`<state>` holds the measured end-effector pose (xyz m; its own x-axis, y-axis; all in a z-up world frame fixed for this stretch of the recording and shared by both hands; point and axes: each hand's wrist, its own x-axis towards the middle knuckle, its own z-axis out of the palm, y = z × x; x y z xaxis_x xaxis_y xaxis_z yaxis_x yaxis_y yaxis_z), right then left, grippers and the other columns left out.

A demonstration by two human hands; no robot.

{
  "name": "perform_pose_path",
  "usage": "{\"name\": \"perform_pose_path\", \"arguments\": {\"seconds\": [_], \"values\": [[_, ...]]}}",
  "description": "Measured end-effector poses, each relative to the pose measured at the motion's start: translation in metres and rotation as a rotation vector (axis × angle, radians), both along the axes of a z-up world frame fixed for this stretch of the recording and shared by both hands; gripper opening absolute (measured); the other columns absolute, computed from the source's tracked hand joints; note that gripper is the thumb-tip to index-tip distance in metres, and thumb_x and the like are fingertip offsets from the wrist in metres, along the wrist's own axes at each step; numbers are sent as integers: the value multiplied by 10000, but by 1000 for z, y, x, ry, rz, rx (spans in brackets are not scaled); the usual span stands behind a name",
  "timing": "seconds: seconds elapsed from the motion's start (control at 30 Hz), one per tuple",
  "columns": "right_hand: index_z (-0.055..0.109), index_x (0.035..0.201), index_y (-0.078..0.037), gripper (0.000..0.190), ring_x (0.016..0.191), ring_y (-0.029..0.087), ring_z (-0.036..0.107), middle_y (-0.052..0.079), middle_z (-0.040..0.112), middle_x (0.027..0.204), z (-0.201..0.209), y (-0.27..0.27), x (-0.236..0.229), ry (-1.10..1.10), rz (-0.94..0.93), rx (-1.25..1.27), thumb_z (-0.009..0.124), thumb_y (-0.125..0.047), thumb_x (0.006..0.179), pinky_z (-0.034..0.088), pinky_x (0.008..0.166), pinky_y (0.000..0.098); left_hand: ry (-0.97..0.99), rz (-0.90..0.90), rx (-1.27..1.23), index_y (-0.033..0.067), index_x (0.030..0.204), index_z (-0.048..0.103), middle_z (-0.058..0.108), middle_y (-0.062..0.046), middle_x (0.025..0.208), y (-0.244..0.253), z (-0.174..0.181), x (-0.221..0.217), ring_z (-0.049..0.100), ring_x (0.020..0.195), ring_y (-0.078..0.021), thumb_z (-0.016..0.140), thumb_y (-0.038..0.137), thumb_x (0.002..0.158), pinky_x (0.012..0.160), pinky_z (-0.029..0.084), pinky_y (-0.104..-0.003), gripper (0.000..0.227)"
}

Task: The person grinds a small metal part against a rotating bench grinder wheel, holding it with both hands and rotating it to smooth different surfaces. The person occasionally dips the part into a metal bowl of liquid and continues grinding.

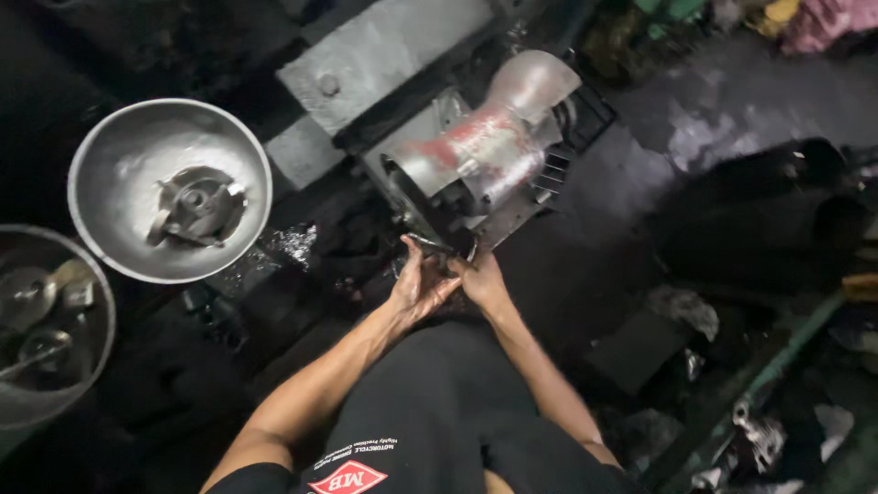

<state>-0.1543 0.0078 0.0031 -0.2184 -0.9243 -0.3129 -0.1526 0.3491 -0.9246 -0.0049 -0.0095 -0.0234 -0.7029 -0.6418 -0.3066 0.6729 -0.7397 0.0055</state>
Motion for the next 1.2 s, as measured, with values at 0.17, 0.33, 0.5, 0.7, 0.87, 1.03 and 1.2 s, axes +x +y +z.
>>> {"name": "perform_pose_path", "arguments": {"seconds": [0.17,0.33,0.5,0.7,0.87,1.03,1.2], "values": [[527,1423,-13,655,1002,247,710,145,733,1087,13,19,-7,133,-87,180,725,-110,806,541,885,349,-24,-123,37,-65,1336,488,585,-216,1315,8,-1,-9,620,1211,-354,491,799,816,1064,543,-474,1008],[427,1506,-16,706,1249,253,635,191,647,1351,43,51,-11,249,-56,-37,732,-140,882,489,1047,357,-96,-162,-251,60,1423,476,581,-93,1420,23,5,-14,598,1309,-252,567,766,757,1140,473,-491,975],[213,1572,-35,800,1449,261,437,153,307,1610,73,83,-12,-7,-2,-498,714,-117,954,417,1187,404,68,-263,-323,105,1545,371,597,-80,1398,30,6,-5,601,1268,-250,675,721,784,1146,443,-553,1025],[440,1410,-2,613,1173,222,607,116,620,1252,59,49,-5,-90,119,-133,637,4,830,503,1012,368,13,-195,-367,112,1602,318,531,-105,1451,25,16,23,548,1290,-249,612,764,829,1197,427,-580,1054],[629,1099,62,252,804,201,672,85,677,917,25,13,24,-300,8,99,597,5,856,566,747,385,-115,-37,-285,89,1561,339,465,-142,1539,6,35,32,498,1382,-305,532,798,835,1184,402,-539,1033],[695,1050,89,191,864,192,668,90,701,933,6,3,16,-231,22,48,640,40,874,537,791,357,-101,39,-183,109,1525,359,471,-140,1526,1,43,22,505,1392,-316,537,752,809,1199,402,-549,979],[600,1222,33,444,960,198,680,84,683,1023,-2,11,6,-234,-94,69,616,73,780,559,863,352,-38,-37,-63,41,1486,420,514,-160,1485,-2,23,5,554,1326,-353,522,759,815,1140,446,-565,988]]}}
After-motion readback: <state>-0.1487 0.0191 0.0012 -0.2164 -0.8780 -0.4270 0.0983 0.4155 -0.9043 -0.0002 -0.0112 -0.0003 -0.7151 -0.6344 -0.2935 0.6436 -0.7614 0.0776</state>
